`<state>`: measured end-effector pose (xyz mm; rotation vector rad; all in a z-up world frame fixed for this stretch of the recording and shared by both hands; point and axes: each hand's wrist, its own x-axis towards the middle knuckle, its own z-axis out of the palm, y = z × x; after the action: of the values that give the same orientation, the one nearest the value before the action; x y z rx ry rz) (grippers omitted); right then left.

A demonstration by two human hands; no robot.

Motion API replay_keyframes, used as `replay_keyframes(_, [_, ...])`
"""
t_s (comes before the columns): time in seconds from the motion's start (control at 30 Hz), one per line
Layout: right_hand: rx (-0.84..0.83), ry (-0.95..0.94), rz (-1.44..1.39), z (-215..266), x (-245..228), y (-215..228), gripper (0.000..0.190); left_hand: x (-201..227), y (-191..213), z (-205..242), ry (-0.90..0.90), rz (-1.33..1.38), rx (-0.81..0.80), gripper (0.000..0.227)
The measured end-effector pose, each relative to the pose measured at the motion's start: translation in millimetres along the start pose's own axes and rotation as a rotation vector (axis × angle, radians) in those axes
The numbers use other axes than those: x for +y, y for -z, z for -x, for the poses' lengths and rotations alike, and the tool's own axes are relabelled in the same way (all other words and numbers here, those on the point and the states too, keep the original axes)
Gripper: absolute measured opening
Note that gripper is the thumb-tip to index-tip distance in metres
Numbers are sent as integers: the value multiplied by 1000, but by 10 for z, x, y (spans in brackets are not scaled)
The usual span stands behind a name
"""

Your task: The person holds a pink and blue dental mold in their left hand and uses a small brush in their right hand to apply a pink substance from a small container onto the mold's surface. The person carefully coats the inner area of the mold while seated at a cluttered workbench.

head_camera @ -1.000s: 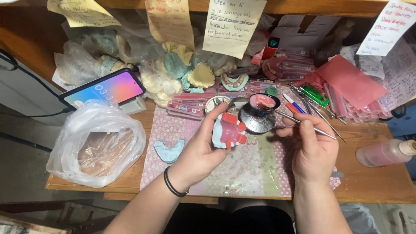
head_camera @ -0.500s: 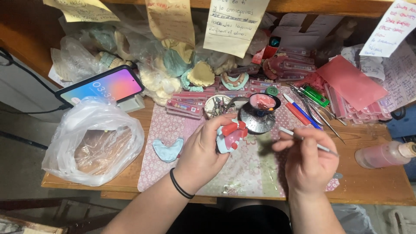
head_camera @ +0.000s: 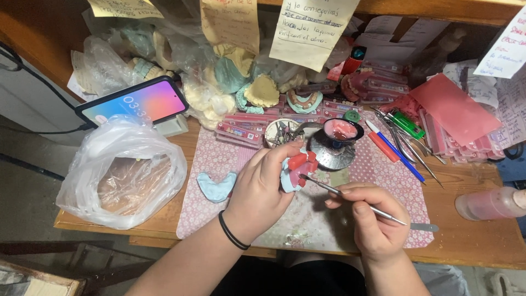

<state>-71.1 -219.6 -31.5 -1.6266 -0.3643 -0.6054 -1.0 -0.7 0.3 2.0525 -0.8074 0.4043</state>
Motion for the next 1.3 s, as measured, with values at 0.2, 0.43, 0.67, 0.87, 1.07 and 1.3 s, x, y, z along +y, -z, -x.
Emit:
replay_keyframes(0.2, [-26, 18, -8, -7, 53, 43, 25, -8, -7, -1, -9, 18, 6, 68])
replay_keyframes(0.43, [327, -99, -314, -169, 156, 105, 25, -8, -16, -9, 65, 70, 13, 66])
replay_keyframes(0.67, [438, -87, -189, -413, 324, 249, 24, 61, -43, -39, 137, 117, 72, 67])
replay_keyframes(0.87, [430, -131, -126, -343, 274, 178, 15, 0, -56, 11, 183, 117, 52, 68])
replay_keyframes(1.07, [493, -136, -250, -351, 291, 267, 17, -50, -88, 40, 210, 140, 70, 66])
replay_keyframes(1.3, [354, -310, -507, -689, 287, 487, 24, 60, -39, -19, 247, 165, 80, 69])
